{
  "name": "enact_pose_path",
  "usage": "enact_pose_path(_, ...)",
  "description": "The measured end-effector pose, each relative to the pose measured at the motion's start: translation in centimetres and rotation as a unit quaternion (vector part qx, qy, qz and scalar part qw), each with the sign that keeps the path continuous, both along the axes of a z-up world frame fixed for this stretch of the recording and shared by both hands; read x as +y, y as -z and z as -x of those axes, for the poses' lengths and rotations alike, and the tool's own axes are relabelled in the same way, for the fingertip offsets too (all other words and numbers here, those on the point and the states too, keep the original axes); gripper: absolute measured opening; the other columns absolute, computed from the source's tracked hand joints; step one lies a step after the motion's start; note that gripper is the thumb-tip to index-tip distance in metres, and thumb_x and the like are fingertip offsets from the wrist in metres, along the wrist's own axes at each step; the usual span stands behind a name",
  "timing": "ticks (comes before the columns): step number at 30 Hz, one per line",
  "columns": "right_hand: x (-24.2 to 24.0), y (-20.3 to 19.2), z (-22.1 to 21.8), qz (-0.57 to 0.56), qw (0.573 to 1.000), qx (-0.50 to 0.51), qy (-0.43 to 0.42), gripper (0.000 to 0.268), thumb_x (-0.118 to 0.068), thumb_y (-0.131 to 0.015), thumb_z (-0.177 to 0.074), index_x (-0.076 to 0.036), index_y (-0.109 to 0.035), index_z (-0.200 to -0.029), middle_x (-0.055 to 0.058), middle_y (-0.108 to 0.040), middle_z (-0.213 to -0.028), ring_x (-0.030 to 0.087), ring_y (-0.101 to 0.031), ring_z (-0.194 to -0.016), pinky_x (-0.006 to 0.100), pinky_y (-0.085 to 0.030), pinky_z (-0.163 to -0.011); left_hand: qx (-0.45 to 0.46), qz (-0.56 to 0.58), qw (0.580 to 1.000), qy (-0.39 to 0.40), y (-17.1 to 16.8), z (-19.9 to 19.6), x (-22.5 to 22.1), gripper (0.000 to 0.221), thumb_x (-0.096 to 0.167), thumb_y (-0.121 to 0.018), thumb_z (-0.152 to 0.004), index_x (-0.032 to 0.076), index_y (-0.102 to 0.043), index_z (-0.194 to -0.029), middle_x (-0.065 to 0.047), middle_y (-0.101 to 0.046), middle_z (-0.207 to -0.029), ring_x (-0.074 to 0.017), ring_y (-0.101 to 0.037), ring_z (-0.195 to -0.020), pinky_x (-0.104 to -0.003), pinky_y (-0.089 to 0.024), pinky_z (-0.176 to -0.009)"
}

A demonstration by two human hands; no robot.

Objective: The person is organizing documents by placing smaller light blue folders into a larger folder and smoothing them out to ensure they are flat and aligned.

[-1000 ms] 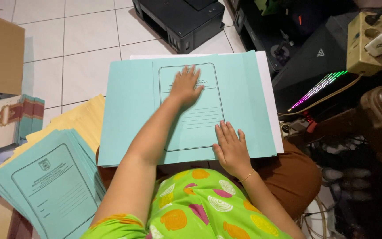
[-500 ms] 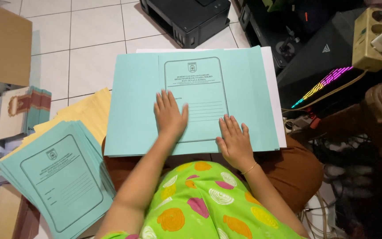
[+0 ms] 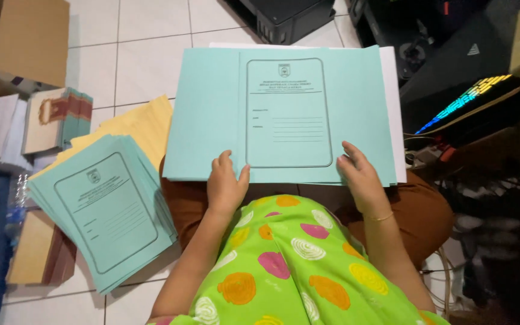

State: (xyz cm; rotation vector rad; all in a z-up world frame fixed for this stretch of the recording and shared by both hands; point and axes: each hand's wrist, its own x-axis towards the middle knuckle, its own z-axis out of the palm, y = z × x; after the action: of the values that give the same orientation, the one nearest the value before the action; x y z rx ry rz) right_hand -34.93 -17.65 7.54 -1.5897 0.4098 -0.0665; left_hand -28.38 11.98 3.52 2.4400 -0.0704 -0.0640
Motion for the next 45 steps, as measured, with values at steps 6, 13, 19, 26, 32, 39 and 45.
enact_pose_path(6, -1.5, 0.8, -1.0, -0.031, 0.997, 0.070, 0.022, 0.053, -0.027, -0.060, -0.103, -0.012, -0.047, -0.152, 0.017, -0.046, -0.145, 0.029, -0.050, -0.132, 0.048, -0.044, -0.107, 0.140, 0.125, 0.981, -0.057, 0.6, -2.3, 0.8, 0.057, 0.033, -0.074, -0.091, 0.006, -0.054, -0.137, -0.010, -0.065, -0.110, -0.0236, -0.072, -0.099, -0.035, -0.063, -0.073)
enact_pose_path(13, -0.4, 0.4, -2.7, -0.191, 0.979, 0.055, 0.048, 0.036, -0.020, -0.065, -0.098, -0.006, -0.064, -0.131, 0.006, -0.059, -0.107, 0.022, -0.058, -0.099, 0.040, -0.047, -0.085, 0.153, 0.190, 0.966, -0.080, -0.9, -1.5, 3.4, 0.043, 0.029, -0.077, -0.086, 0.012, -0.068, -0.125, 0.002, -0.065, -0.092, -0.0127, -0.068, -0.086, -0.032, -0.058, -0.070)
enact_pose_path(19, 9.6, -1.5, -7.7, -0.176, 0.955, 0.137, -0.195, 0.053, -0.026, -0.051, -0.101, 0.001, -0.051, -0.147, 0.016, -0.044, -0.156, 0.036, -0.038, -0.143, 0.059, -0.030, -0.114, 0.049, 0.226, 0.959, -0.161, -3.3, 3.9, 13.7, 0.032, 0.010, -0.067, -0.094, 0.000, -0.066, -0.124, -0.027, -0.069, -0.121, -0.0413, -0.067, -0.115, -0.049, -0.055, -0.096)
enact_pose_path(26, 28.7, 0.6, -11.7, -0.224, 0.847, 0.201, -0.439, 0.055, -0.030, -0.065, -0.096, -0.004, -0.056, -0.143, 0.011, -0.051, -0.152, 0.032, -0.045, -0.143, 0.057, -0.037, -0.112, -0.009, 0.138, 0.920, -0.366, 3.9, 12.5, 30.7, 0.040, 0.009, -0.069, -0.098, -0.005, -0.060, -0.135, -0.033, -0.064, -0.122, -0.0446, -0.063, -0.113, -0.053, -0.053, -0.090)
enact_pose_path(32, 38.8, 8.0, -11.2, -0.150, 0.801, 0.249, -0.523, 0.081, -0.037, -0.076, -0.092, 0.004, -0.040, -0.152, 0.027, -0.035, -0.159, 0.040, -0.036, -0.147, 0.059, -0.037, -0.114, 0.009, 0.144, 0.858, -0.494, 15.2, 17.0, 39.7, 0.040, 0.008, -0.075, -0.094, -0.001, -0.065, -0.132, -0.028, -0.067, -0.112, -0.0371, -0.066, -0.099, -0.044, -0.059, -0.070)
enact_pose_path(39, 37.2, 10.3, -12.6, -0.142, 0.744, 0.326, -0.566, 0.098, -0.053, -0.068, -0.095, 0.001, -0.019, -0.160, 0.028, -0.011, -0.167, 0.042, -0.017, -0.153, 0.061, -0.022, -0.120, 0.164, 0.004, 0.850, -0.501, 20.0, 17.0, 40.3, 0.075, 0.053, -0.077, -0.088, 0.006, -0.060, -0.143, -0.016, -0.071, -0.123, -0.0314, -0.065, -0.115, -0.049, -0.057, -0.090)
enact_pose_path(45, 27.1, -2.6, -9.3, -0.122, 0.753, 0.212, -0.611, 0.075, -0.043, -0.061, -0.099, 0.002, -0.036, -0.153, 0.028, -0.034, -0.161, 0.041, -0.036, -0.147, 0.052, -0.032, -0.119, 0.005, -0.147, 0.916, -0.372, 10.1, 9.0, 31.7, 0.069, 0.038, -0.077, -0.087, -0.004, -0.059, -0.139, -0.032, -0.062, -0.128, -0.0461, -0.057, -0.124, -0.054, -0.046, -0.107)
